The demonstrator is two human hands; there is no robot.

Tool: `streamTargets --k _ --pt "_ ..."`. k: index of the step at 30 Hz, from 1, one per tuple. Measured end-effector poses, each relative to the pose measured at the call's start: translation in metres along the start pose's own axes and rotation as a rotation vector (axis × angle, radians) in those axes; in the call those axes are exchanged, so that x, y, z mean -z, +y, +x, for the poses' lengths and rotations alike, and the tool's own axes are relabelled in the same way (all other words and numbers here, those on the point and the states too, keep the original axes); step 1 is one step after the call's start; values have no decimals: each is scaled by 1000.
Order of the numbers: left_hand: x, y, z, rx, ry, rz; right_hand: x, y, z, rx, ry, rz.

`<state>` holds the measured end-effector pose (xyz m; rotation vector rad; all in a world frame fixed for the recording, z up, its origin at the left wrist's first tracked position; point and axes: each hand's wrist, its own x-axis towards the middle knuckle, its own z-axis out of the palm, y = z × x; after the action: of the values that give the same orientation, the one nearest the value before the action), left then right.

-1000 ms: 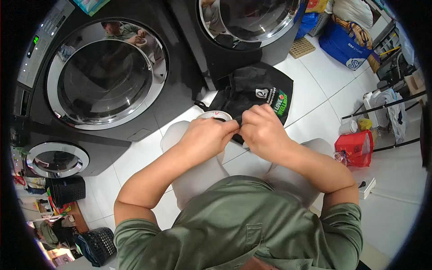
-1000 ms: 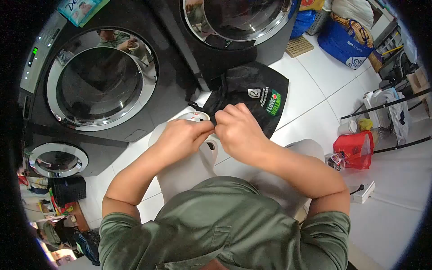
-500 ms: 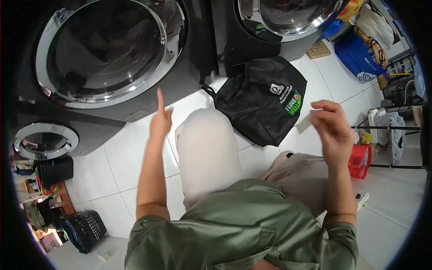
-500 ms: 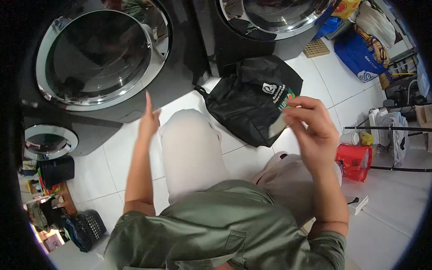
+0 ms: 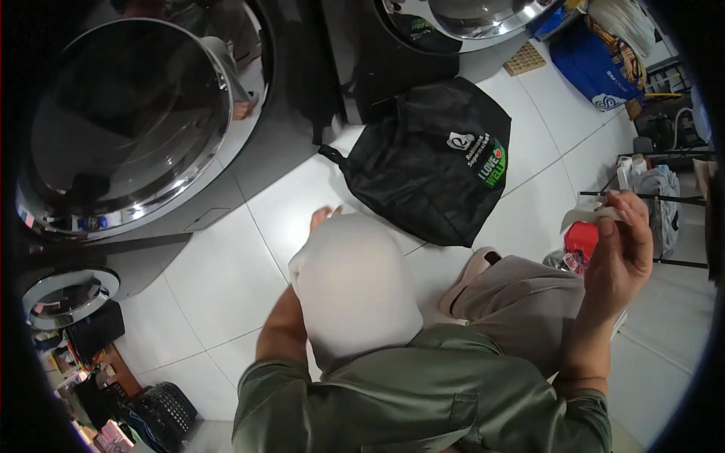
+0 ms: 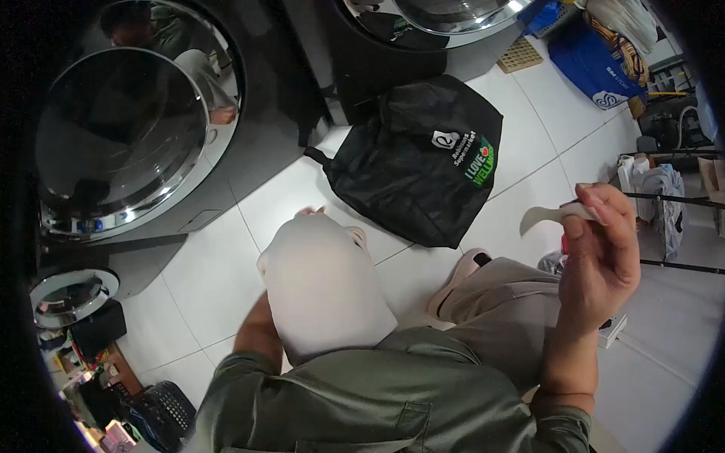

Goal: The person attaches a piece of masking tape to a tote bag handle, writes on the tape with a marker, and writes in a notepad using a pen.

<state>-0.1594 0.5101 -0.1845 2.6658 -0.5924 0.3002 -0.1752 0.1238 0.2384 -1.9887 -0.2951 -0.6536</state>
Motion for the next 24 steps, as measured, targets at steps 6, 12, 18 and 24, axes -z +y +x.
streamTargets --k 6,12,18,24 --pt "-4 16 147 135 -345 29 1 0 2 -61 -13 43" --pt "4 -2 227 98 -408 -309 29 12 0 -139 81 102" --pt "170 95 329 127 -556 -1102 42 15 14 -459 -181 492" --pt "291 234 350 -15 -566 -1129 8 35 37 -431 -499 563"
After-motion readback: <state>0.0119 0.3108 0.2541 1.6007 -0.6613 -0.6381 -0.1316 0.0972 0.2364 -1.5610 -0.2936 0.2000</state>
